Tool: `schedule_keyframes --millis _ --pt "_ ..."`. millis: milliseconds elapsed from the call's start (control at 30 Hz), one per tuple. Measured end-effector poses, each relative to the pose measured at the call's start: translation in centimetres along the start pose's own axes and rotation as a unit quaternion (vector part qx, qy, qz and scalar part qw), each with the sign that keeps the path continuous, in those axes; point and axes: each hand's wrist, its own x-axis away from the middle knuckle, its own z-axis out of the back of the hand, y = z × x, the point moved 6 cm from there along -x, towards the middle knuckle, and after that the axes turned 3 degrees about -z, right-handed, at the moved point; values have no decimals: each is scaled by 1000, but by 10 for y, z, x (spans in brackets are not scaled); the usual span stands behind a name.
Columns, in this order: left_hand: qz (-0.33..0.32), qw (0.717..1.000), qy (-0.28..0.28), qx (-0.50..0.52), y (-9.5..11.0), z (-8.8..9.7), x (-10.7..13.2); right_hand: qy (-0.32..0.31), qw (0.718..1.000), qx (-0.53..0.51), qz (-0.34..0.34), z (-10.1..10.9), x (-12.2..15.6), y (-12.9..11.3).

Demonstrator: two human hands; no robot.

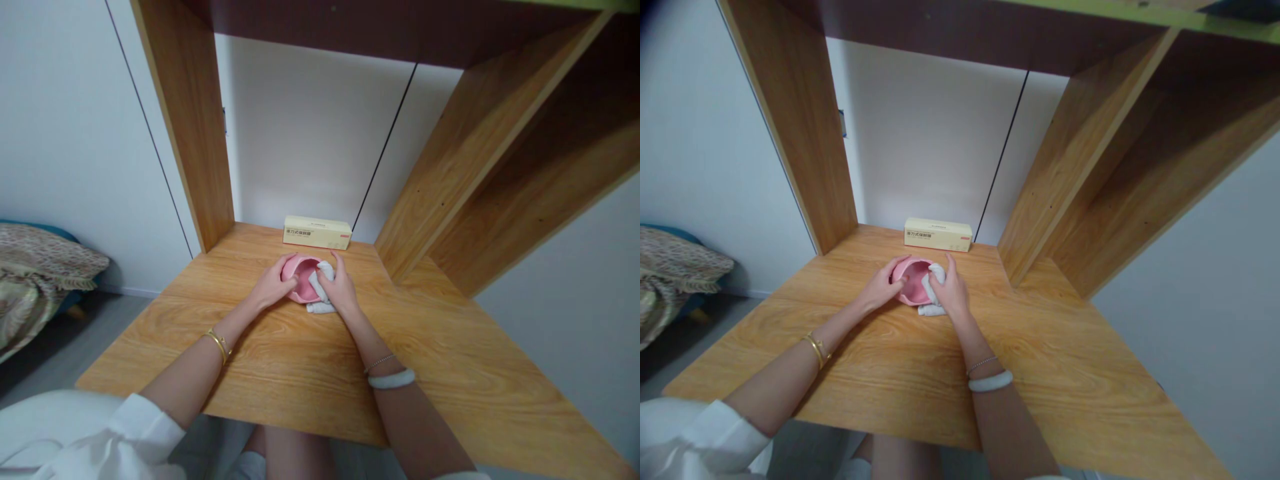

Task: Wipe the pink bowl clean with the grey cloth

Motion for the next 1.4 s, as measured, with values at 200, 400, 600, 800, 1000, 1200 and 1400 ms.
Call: schedule_keyframes --millis 200,400,600,800,1000,1200,1400 --pt "19 999 4 35 -4 0 -1 -18 998 -47 24 -6 0 -5" --pt "26 998 -26 43 3 0 -1 -21 999 26 20 4 2 -11" --pt "22 994 -73 82 3 -6 0 -17 998 -27 58 7 6 -12" --pt "54 992 -20 112 -13 -13 2 47 997 -63 -11 5 5 -1" --pt "21 994 13 108 -9 -18 4 33 996 -87 -12 -1 3 3" --pt "-48 997 10 -61 9 2 3 9 999 -14 -36 -4 5 0" --pt "-68 992 -13 -103 15 4 5 18 999 24 -21 1 6 -4"
